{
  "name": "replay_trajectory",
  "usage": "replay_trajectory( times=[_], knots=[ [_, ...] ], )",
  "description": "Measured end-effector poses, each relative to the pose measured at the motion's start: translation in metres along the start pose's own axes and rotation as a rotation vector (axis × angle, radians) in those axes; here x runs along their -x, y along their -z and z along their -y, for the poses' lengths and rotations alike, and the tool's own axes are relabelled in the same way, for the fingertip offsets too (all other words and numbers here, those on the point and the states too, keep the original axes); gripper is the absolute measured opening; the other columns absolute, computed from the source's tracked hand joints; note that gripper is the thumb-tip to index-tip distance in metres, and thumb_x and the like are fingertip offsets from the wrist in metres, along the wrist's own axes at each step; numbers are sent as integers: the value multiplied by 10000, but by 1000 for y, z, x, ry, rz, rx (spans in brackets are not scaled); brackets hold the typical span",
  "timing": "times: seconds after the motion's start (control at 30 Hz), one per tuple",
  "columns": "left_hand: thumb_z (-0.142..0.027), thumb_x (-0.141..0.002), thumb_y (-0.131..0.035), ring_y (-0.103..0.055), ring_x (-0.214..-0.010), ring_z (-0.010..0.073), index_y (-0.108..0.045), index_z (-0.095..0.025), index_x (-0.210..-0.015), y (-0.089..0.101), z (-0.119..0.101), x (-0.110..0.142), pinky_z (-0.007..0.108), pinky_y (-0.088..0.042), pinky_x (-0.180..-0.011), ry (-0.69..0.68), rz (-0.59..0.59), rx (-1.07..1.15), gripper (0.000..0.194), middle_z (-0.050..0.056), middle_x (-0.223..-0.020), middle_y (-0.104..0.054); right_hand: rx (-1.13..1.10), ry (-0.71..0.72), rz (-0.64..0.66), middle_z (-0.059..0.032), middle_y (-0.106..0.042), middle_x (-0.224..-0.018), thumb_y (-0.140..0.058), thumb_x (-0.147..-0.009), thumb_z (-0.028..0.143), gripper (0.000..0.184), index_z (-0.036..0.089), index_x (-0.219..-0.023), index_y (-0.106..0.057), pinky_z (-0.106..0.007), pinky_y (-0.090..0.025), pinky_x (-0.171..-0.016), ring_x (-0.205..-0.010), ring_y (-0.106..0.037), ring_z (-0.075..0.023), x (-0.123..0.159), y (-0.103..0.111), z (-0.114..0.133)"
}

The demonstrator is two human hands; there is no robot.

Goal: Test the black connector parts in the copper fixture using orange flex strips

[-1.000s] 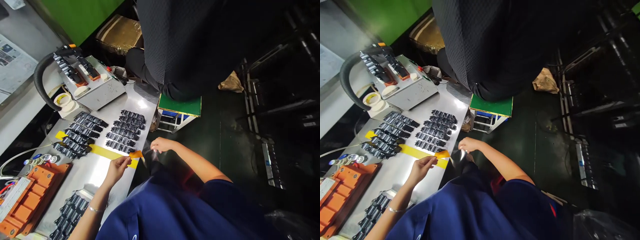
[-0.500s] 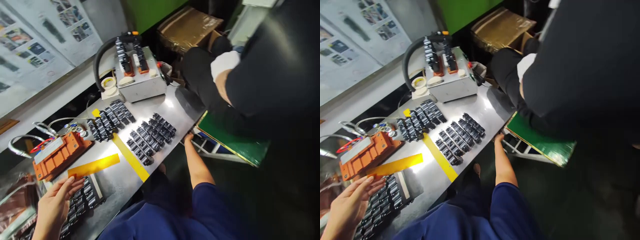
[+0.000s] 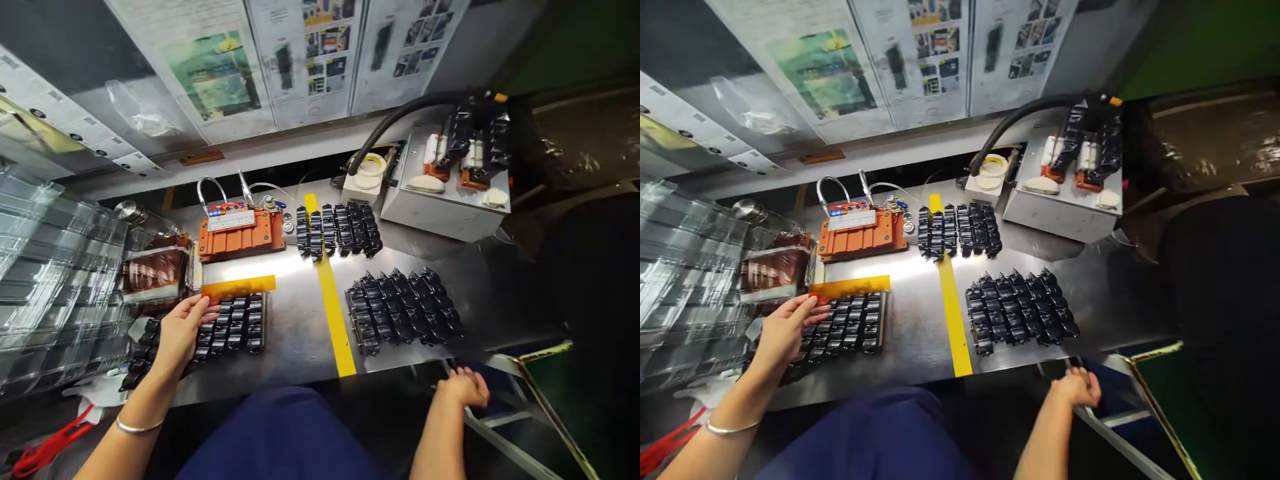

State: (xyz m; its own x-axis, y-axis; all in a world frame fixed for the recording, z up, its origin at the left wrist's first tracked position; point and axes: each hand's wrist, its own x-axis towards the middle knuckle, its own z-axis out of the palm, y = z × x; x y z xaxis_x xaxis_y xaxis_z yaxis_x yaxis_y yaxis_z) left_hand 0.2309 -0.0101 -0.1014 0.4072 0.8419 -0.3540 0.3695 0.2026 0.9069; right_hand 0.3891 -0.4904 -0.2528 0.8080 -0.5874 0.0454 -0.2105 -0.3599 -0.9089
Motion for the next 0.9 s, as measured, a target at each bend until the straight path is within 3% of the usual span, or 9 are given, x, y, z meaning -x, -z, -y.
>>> replay_trajectory(
  times=[0.07,0.13,0.23,0.33,0.43,0.53,0.73,0.83,0.9],
  knots=[
    [-443,-496,-836,-679,-627,155,-643,-128,-812,22,-1,-21,250,-572,-598,-14,-16,25,487,20,-669,-691,-1,5,-288,-48,-563,-751,-391,-815,513,284,294,-890,-556,-403,-431,-420,-574,-581,-244,22,-12,21],
    [-442,-497,-836,-682,-632,161,-642,-128,-810,42,-2,-44,260,-577,-612,-30,-9,57,484,20,-653,-685,-16,39,-341,-49,-588,-718,-521,-739,468,248,252,-847,-579,-415,-513,-564,-634,-597,-226,50,-48,57],
    [-466,-509,-827,-691,-654,172,-644,-126,-817,63,-6,-77,277,-580,-625,-34,49,126,495,36,-680,-695,102,284,219,-92,-674,-790,-508,-782,473,346,174,-871,-657,-407,-536,-720,-743,-615,-224,101,-141,136],
    [-485,-504,-828,-688,-650,170,-649,-118,-824,73,-11,-107,273,-574,-617,-7,137,176,519,53,-695,-703,330,633,646,-125,-710,-963,-435,-874,375,350,158,-929,-704,-381,-490,-870,-941,-603,-240,149,-249,222],
    [-493,-484,-835,-685,-649,167,-651,-108,-834,71,-17,-128,269,-571,-608,33,213,234,552,62,-692,-704,720,785,796,-154,-675,-1134,-393,-937,300,363,145,-1067,-694,-387,-439,-915,-1094,-537,-280,181,-338,281],
    [-489,-472,-842,-689,-652,177,-647,-107,-845,64,-24,-143,285,-576,-611,72,254,290,568,57,-685,-701,1035,767,822,-220,-606,-1250,-377,-952,231,388,67,-1209,-617,-398,-405,-937,-1205,-475,-306,189,-399,304],
    [-505,-509,-832,-709,-674,212,-636,-110,-843,42,-31,-170,326,-586,-651,96,246,325,553,51,-651,-689,1244,668,898,-298,-646,-1117,-477,-920,196,322,-13,-1072,-669,-432,-415,-925,-1149,-555,-348,171,-450,306],
    [-491,-485,-850,-713,-657,219,-617,-119,-840,26,-29,-184,330,-587,-650,135,215,368,564,28,-627,-675,1141,725,871,-294,-633,-1158,-499,-913,216,319,3,-1083,-665,-474,-398,-973,-1196,-524,-363,170,-444,300],
    [-480,-484,-857,-715,-654,225,-607,-129,-836,15,-27,-191,335,-588,-649,162,216,404,556,8,-618,-663,875,721,902,-250,-632,-1199,-511,-910,255,331,50,-1130,-649,-487,-413,-984,-1204,-521,-348,179,-428,290]
  ],
)
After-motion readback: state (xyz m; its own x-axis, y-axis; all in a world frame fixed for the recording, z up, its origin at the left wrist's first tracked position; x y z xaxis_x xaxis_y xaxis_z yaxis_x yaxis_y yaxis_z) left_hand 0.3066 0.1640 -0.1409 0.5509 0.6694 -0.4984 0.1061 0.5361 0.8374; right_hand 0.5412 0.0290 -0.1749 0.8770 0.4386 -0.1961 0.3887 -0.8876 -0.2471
